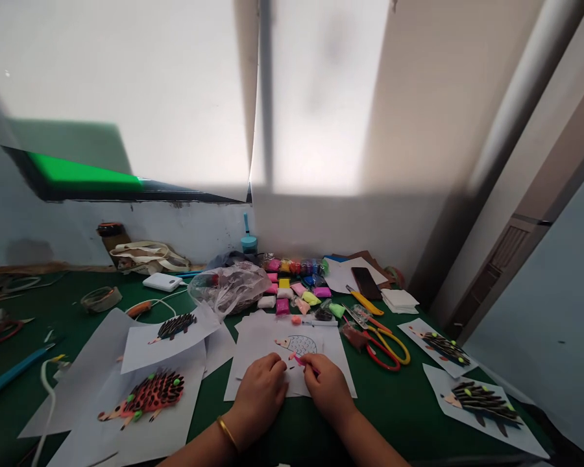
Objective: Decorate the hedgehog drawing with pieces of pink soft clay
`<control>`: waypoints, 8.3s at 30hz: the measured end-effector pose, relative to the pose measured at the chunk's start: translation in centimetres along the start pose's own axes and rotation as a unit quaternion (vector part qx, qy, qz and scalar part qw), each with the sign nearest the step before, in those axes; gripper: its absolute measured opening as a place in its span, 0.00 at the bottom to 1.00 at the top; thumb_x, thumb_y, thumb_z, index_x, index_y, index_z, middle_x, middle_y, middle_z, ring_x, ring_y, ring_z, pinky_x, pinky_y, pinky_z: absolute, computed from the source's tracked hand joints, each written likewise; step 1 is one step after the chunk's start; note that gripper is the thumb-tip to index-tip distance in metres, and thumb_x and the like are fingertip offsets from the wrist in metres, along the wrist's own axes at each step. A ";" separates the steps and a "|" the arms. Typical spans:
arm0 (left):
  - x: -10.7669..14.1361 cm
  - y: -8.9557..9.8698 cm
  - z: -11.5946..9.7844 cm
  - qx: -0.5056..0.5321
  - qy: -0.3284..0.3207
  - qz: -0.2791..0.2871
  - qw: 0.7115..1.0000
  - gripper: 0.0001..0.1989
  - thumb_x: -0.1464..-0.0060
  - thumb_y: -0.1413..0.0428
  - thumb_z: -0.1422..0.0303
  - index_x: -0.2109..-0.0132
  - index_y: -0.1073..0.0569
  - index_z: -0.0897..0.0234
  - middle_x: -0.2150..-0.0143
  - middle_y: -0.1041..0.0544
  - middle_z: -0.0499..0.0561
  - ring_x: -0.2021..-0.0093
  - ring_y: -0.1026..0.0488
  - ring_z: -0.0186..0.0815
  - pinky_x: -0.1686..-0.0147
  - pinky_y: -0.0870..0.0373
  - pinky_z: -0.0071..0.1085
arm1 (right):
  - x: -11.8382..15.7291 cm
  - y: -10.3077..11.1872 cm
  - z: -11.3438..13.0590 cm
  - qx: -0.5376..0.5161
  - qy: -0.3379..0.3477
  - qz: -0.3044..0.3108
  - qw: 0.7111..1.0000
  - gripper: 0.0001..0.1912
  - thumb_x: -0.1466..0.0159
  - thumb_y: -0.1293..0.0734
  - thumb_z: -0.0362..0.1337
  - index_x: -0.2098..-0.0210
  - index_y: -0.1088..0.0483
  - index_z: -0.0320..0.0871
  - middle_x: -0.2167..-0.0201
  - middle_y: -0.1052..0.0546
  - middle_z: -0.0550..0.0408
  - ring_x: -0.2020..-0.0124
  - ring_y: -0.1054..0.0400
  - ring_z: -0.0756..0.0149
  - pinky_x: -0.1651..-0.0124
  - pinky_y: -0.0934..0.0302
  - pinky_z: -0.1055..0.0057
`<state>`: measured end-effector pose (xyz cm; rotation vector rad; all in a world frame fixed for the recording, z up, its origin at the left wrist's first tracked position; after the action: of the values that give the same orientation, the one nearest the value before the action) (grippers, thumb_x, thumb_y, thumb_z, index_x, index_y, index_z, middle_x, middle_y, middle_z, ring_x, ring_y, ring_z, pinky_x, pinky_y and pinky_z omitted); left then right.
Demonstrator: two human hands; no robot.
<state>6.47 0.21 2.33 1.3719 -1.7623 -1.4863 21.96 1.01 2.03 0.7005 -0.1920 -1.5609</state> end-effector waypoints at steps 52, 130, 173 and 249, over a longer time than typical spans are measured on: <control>2.6 0.3 -2.9 -0.095 -0.084 0.011 0.992 0.14 0.39 0.50 0.68 0.47 0.30 0.57 0.52 0.32 0.54 0.52 0.37 0.43 0.49 0.37 0.43 | 2.2 1.2 -0.6 -0.103 -0.061 0.044 0.992 0.15 0.36 0.39 0.43 0.57 0.27 0.44 0.64 0.21 0.51 0.64 0.25 0.60 0.57 0.31 0.62; 1.8 -0.3 -1.7 0.032 -0.057 0.014 0.998 0.14 0.44 0.45 0.70 0.50 0.26 0.57 0.53 0.28 0.51 0.52 0.32 0.40 0.50 0.35 0.38 | 2.7 -0.5 -0.7 -0.020 0.006 0.077 0.997 0.07 0.39 0.40 0.38 0.65 0.31 0.46 0.69 0.25 0.57 0.67 0.31 0.63 0.62 0.38 0.68; 2.2 0.0 -2.5 -0.011 -0.097 -0.033 0.995 0.04 0.41 0.47 0.72 0.64 0.28 0.62 0.58 0.30 0.52 0.55 0.34 0.39 0.53 0.35 0.35 | 3.5 -1.9 1.4 0.165 0.111 0.139 0.970 0.06 0.45 0.42 0.29 0.72 0.37 0.44 0.73 0.29 0.56 0.69 0.38 0.65 0.65 0.49 0.71; -1.0 -0.1 -0.8 -0.022 -0.020 0.035 0.999 0.09 0.38 0.51 0.70 0.59 0.25 0.64 0.57 0.26 0.54 0.54 0.30 0.40 0.53 0.34 0.35 | 2.7 -0.4 -0.7 -0.051 0.006 0.077 0.996 0.14 0.32 0.43 0.47 0.55 0.33 0.46 0.59 0.23 0.51 0.59 0.27 0.60 0.54 0.34 0.64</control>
<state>7.59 0.68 2.73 1.2546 -1.7734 -1.5165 22.12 -1.33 0.45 0.6018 -0.1519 -1.4092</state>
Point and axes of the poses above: each hand's wrist, its own x-axis away from the middle knuckle, its own y-axis out of the back of the hand, z = x × y, the point moved 8 cm from there along -x, towards the middle knuckle
